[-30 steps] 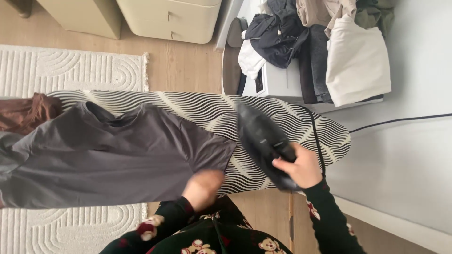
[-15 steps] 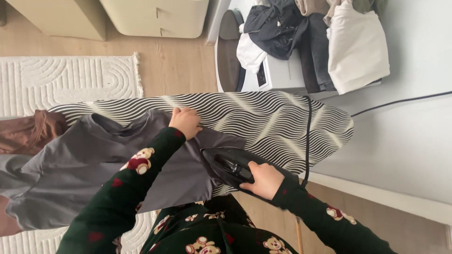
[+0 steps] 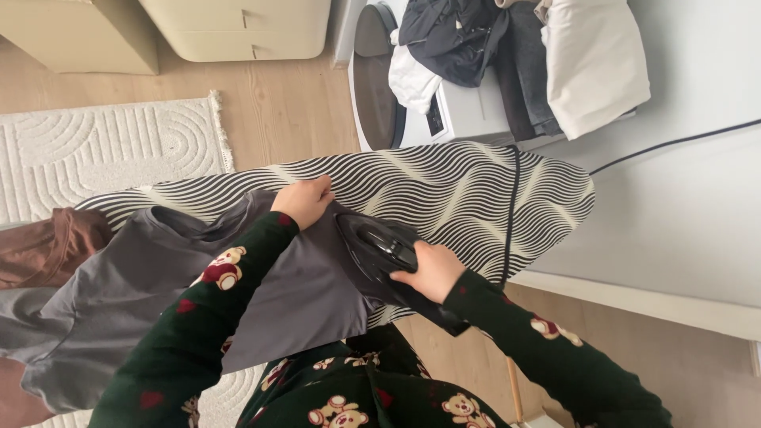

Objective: Ironing a gray t-shirt on an ironing board.

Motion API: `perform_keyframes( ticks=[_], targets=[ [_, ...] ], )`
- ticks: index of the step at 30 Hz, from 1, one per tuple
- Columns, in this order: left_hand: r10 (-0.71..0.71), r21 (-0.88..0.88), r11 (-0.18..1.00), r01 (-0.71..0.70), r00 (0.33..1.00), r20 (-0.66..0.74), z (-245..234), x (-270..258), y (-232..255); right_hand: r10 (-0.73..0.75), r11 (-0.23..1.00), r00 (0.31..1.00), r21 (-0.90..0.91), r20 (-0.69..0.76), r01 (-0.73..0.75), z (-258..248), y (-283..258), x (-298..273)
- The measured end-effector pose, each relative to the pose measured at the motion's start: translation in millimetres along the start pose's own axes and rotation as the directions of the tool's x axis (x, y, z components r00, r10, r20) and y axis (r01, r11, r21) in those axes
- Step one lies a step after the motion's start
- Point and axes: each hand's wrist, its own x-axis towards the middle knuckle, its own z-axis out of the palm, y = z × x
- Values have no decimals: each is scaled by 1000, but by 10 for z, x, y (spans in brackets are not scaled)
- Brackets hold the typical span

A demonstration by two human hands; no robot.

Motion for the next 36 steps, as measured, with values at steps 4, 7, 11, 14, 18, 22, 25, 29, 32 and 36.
perform_keyframes(
  ticks=[4,7,11,14,18,22,25,29,32,36],
  targets=[
    [-5,62,998,4,1000,7,54,31,-73,44,997,999,-66,0,-44,-1,-86,140],
    [11,106,994,-11,1000,-3,65,29,-107,76,995,996,-74,50,-73,-25,-78,163],
    [22,120,993,-19,1000,-19,73,14,-118,-53,995,996,-81,67,58,-2,167,66],
    [-10,111,994,11,1000,-9,54,21,-69,-101,993,986,-43,130,108,-177,122,-158],
    [-44,116,992,43,999,0,30,46,-40,-125,983,968,-104,218,150,-166,255,-277],
    [-59,136,989,58,998,6,41,44,-26,-78,969,932,-193,354,155,-194,357,-388],
    [-64,147,987,64,998,-3,57,54,-2,-51,967,910,-208,411,148,-229,406,-469],
    [-58,179,982,63,998,-36,114,56,-13,-57,964,906,-213,418,159,-217,574,-561],
    [-57,209,976,69,996,-63,156,-17,51,-78,969,927,-189,368,157,-208,754,-663],
    [64,299,954,17,964,-259,200,-478,586,-44,988,960,-133,276,84,-267,1170,-773]
  ],
)
